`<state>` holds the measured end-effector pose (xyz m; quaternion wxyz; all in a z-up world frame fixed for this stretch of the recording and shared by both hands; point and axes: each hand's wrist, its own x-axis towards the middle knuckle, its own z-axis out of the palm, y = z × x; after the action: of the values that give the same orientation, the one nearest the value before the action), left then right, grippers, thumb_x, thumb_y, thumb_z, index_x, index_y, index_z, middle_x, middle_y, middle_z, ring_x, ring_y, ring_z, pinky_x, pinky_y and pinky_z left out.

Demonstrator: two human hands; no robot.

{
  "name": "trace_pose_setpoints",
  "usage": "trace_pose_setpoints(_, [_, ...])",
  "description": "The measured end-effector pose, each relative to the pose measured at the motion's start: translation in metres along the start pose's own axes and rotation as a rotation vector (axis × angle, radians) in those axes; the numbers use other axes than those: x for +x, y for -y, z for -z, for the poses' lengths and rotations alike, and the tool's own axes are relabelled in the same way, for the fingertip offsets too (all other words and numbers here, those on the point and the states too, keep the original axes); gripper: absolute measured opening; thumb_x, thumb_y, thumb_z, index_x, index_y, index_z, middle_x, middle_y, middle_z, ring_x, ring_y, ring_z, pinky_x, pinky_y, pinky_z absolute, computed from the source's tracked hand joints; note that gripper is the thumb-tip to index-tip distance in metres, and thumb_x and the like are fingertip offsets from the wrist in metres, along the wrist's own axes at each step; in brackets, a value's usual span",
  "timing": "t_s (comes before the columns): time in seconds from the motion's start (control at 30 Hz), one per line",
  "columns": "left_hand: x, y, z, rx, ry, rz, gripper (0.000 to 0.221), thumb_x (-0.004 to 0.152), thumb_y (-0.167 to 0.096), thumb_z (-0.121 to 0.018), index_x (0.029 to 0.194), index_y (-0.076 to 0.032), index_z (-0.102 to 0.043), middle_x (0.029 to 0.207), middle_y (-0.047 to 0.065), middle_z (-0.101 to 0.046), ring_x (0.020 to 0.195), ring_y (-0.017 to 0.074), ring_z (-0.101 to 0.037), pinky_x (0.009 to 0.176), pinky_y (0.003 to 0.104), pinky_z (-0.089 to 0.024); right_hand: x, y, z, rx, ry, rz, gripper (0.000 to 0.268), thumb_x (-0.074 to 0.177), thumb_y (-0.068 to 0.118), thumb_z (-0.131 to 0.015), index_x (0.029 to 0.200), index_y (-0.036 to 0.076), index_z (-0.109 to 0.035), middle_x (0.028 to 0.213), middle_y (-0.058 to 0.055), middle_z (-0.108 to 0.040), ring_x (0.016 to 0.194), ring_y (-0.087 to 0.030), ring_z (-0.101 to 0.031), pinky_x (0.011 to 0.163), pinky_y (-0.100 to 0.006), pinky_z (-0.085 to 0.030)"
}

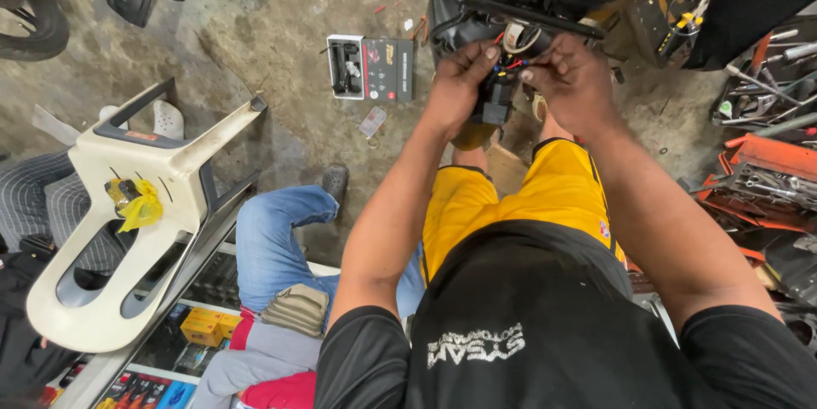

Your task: Repairing and organizing the electrical wiring harness on the front of a motorcycle using electrical tape.

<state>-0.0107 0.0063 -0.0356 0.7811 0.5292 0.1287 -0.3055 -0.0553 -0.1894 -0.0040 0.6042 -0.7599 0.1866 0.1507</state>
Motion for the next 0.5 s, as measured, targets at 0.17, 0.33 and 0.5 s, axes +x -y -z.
trace_pose_setpoints(0.17, [0.001,-0.012,-0.002,0.071,0.025,-0.016,0.021,0.106,-0.024,-0.068,0.11,-0.006,-0.079,0.094,-0.003,-0.069,0.089,0.008,-0.059,0.083,0.024,-0.05,-0.005,-0.016,-0.012,-0.154,-0.143,0.413,0.012,0.102,-0.001,-0.08,0.11,-0.001,-0.072,0.098,-0.017,-0.071,0.091,-0.036,-0.067,0.082,-0.045,-0.052])
trace_pose_setpoints(0.33, [0.001,-0.003,0.0,0.084,0.091,-0.096,0.029,0.112,-0.022,-0.063,0.131,-0.002,-0.073,0.104,0.006,-0.074,0.101,0.0129,-0.062,0.097,0.029,-0.052,-0.011,-0.026,-0.02,0.099,-0.216,0.544,0.015,0.106,-0.005,-0.076,0.117,-0.009,-0.068,0.099,-0.023,-0.062,0.09,-0.036,-0.066,0.082,-0.045,-0.053])
trace_pose_setpoints(0.5, [-0.002,0.016,0.009,0.151,0.097,-0.1,0.036,0.115,-0.026,-0.062,0.137,0.002,-0.069,0.115,0.015,-0.074,0.114,0.0201,-0.063,0.108,0.041,-0.051,-0.013,-0.009,-0.012,-0.035,-0.237,0.687,0.017,0.105,-0.001,-0.079,0.119,-0.01,-0.075,0.105,-0.024,-0.063,0.088,-0.047,-0.068,0.075,-0.048,-0.055])
